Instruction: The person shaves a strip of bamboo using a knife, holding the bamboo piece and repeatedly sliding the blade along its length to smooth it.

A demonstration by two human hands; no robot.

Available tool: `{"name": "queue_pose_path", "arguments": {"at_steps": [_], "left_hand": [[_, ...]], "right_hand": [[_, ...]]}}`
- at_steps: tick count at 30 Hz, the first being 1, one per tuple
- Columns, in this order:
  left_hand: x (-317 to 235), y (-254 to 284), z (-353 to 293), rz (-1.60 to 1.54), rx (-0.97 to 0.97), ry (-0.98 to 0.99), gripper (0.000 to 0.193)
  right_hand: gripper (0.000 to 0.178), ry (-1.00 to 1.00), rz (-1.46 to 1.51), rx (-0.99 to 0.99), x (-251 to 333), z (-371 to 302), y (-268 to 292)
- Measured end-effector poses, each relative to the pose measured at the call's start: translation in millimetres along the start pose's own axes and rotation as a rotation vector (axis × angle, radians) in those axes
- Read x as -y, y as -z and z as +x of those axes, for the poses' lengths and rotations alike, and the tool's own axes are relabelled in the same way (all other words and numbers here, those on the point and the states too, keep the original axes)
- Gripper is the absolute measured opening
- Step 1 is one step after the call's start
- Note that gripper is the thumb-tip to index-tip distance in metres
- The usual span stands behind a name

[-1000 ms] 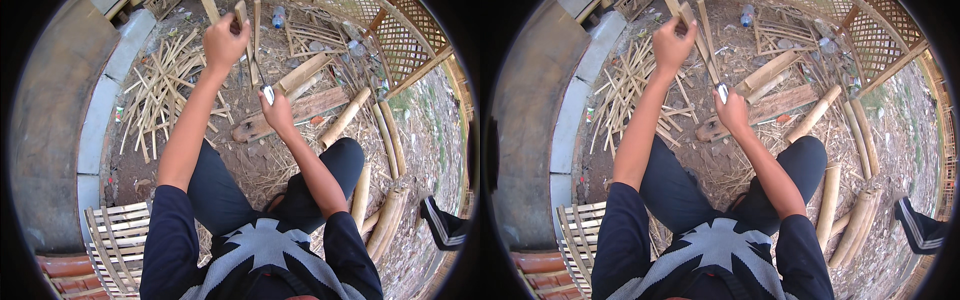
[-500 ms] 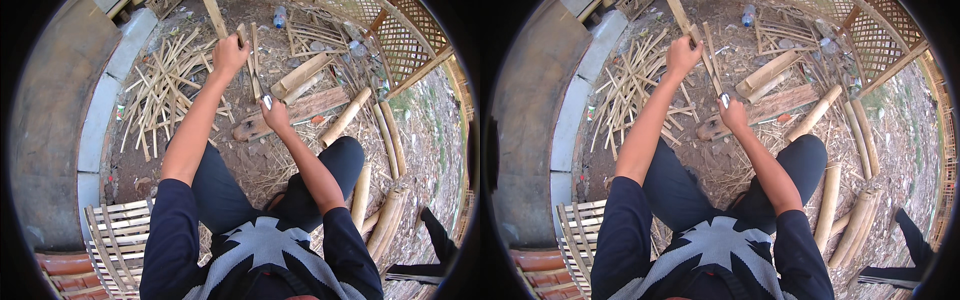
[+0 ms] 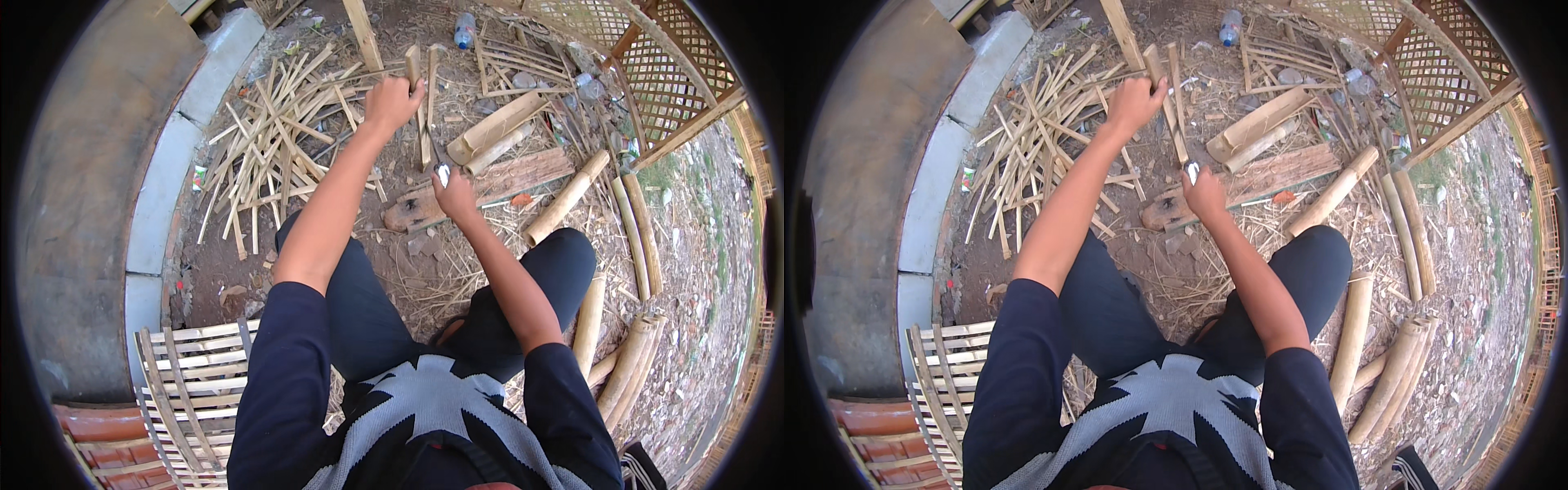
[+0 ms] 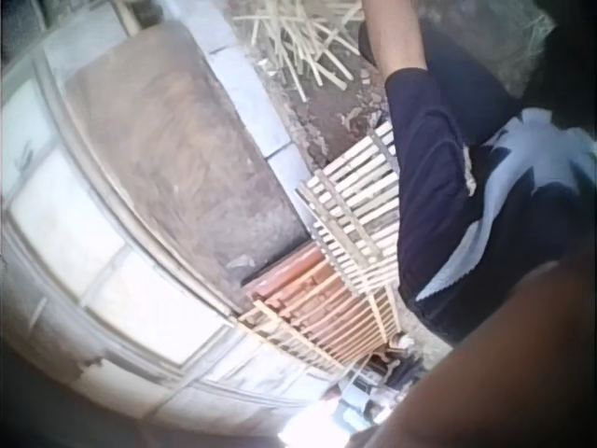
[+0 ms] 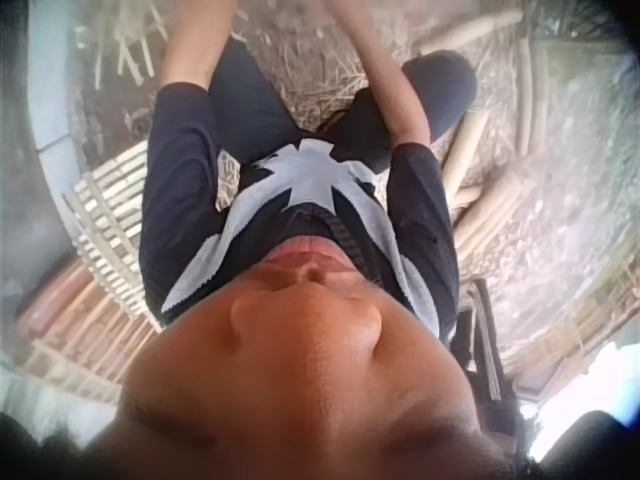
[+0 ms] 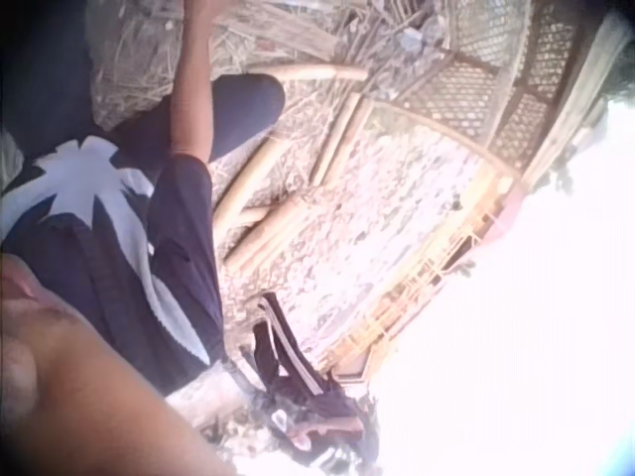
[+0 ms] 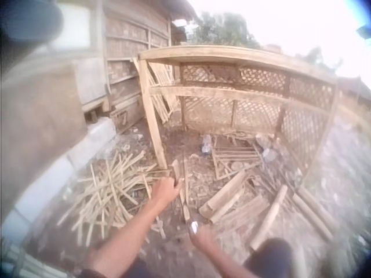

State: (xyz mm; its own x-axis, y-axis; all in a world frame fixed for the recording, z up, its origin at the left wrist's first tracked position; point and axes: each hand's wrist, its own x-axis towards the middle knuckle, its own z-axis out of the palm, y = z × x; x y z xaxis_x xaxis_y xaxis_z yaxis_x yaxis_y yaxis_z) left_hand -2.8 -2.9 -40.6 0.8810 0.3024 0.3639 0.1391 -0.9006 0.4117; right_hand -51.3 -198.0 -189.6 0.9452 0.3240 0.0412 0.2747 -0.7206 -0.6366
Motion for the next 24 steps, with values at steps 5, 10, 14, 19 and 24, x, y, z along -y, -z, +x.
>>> {"name": "queue_pose_path", "arguments": {"at_steps": [5,10,14,19,24], "left_hand": [[-4,17,-1,-0.058,-0.091,0.018,0.037],[-24,53,1,-0.282,-0.366,-0.165,0.024],[-36,72,0,-0.260,-0.506,-0.283,0.028],[-12,14,-2,0.094,0.041,-0.019,0.037],[9,22,-4,-0.056,0.035,0.144,0.036]], "right_hand": [[0.050,-0.005,0.083,-0.021,13,10,10],[0.047,0.044,0.153,-0.081,49,4,55],[0.047,0.044,0.157,-0.088,70,-4,70],[0.051,0.001,-0.066,-0.015,-18,-1,-6],[0.052,-0.049,-0.002,0.074,10,3,1]]}}
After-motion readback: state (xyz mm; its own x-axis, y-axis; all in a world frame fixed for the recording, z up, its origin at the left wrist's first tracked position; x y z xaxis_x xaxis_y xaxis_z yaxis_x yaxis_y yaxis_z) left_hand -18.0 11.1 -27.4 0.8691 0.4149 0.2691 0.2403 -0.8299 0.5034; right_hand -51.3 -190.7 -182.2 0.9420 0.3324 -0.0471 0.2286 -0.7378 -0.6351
